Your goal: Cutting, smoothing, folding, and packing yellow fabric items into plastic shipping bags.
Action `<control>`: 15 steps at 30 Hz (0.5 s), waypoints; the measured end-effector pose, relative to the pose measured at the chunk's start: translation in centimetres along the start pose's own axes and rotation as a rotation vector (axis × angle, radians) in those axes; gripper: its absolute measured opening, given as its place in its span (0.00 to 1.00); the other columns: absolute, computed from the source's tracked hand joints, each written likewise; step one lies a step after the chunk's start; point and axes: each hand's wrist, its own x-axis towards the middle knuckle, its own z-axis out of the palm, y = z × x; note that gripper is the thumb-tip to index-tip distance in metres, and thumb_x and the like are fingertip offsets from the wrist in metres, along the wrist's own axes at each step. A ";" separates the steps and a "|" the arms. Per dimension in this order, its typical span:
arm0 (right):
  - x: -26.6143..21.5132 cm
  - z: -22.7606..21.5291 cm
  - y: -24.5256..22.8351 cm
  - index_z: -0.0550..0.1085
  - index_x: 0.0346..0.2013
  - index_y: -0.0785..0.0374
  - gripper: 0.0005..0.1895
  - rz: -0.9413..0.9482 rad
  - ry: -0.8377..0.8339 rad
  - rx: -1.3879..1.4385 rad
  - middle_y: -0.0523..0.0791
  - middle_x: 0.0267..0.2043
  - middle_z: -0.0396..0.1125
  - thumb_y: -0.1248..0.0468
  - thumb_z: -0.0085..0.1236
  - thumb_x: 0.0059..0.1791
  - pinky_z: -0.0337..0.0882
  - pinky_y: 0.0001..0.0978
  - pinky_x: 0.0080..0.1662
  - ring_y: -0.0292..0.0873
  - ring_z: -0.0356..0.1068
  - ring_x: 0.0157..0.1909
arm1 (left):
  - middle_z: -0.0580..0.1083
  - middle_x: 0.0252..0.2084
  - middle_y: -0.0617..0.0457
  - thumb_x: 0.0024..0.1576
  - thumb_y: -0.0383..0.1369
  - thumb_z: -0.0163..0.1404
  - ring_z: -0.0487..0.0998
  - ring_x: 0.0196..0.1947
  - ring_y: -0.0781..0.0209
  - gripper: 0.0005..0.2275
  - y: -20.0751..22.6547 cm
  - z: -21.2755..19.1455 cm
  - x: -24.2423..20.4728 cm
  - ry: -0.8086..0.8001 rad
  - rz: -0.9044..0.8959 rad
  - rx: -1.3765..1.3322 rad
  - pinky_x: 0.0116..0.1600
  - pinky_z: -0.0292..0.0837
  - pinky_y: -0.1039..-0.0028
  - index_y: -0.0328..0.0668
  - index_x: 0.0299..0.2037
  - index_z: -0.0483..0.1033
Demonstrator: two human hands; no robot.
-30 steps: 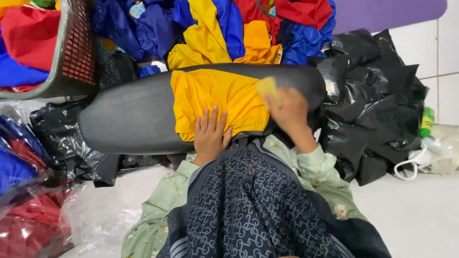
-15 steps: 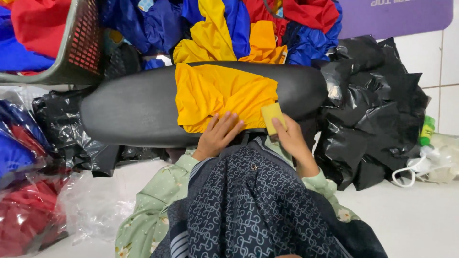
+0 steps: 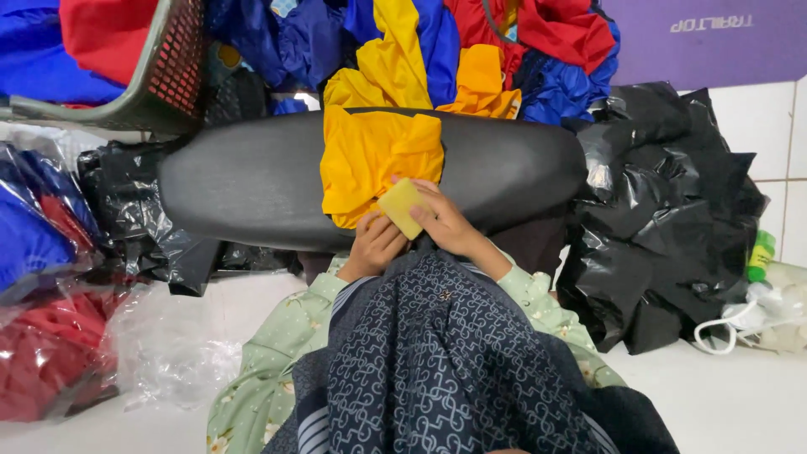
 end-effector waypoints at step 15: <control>5.6 -4.4 1.2 0.75 0.30 0.68 0.16 -0.051 0.008 -0.606 0.54 0.43 0.72 0.57 0.67 0.51 0.74 0.47 0.48 0.61 0.73 0.47 | 0.77 0.49 0.44 0.71 0.47 0.28 0.77 0.40 0.55 0.26 -0.6 -0.5 2.1 -0.140 0.037 0.138 0.47 0.73 0.65 0.39 0.59 0.76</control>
